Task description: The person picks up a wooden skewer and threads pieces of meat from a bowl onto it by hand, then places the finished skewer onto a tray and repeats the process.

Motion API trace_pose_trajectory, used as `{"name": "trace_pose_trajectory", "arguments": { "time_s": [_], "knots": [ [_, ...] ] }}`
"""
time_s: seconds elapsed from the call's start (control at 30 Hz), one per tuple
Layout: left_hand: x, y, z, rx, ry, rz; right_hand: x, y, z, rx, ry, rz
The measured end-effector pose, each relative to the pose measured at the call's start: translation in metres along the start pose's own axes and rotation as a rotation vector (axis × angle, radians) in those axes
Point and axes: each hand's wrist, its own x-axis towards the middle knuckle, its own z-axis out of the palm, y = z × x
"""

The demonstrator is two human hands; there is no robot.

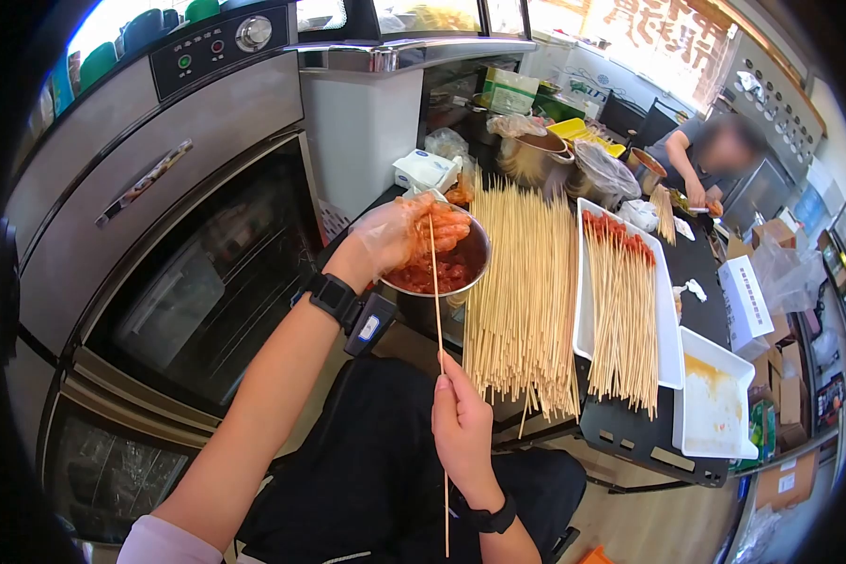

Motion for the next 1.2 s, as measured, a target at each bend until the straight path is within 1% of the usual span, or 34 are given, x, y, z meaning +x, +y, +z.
{"name": "trace_pose_trajectory", "arguments": {
  "time_s": [0.07,0.13,0.3,0.37,0.43,0.47,0.53,0.67,0.73,0.87,1.07,1.1,1.17,1.2],
  "knots": [
    [0.000,0.000,0.000,0.024,-0.014,0.001,-0.001,-0.003,0.000,0.026,0.016,0.013],
    [-0.001,-0.001,0.002,0.020,0.031,0.008,0.000,-0.002,0.000,0.036,0.009,0.020],
    [-0.001,-0.001,0.001,0.025,0.000,-0.009,0.001,-0.003,0.001,0.074,0.004,0.035],
    [-0.001,-0.001,0.002,0.032,0.000,-0.006,0.002,-0.002,0.001,0.021,0.000,0.025],
    [-0.003,-0.002,0.005,0.121,0.035,0.011,0.003,0.002,-0.002,-0.022,-0.001,0.010],
    [-0.002,-0.003,0.004,0.120,0.035,0.010,0.004,0.003,-0.002,-0.064,-0.002,-0.005],
    [0.003,-0.007,0.000,0.154,0.024,-0.011,0.006,0.000,-0.003,-0.062,0.005,0.002],
    [0.005,-0.007,0.001,0.109,0.051,-0.028,0.008,-0.007,0.001,-0.090,0.058,0.033],
    [0.003,-0.006,0.003,0.171,0.076,0.035,0.011,-0.006,0.004,-0.088,0.058,0.011],
    [0.002,-0.004,0.007,0.198,0.086,0.036,0.016,0.000,0.011,-0.089,0.083,-0.068],
    [0.002,-0.003,0.008,0.222,0.100,0.029,0.021,-0.006,0.021,-0.131,0.051,-0.042],
    [0.002,-0.004,0.007,0.248,0.094,0.053,0.022,-0.008,0.022,-0.129,0.051,-0.042],
    [0.001,-0.005,0.007,0.275,0.089,0.077,0.023,-0.009,0.024,-0.227,0.056,-0.071],
    [0.000,-0.005,0.010,0.288,0.127,0.090,0.024,-0.009,0.025,-0.226,0.057,-0.071]
  ]
}}
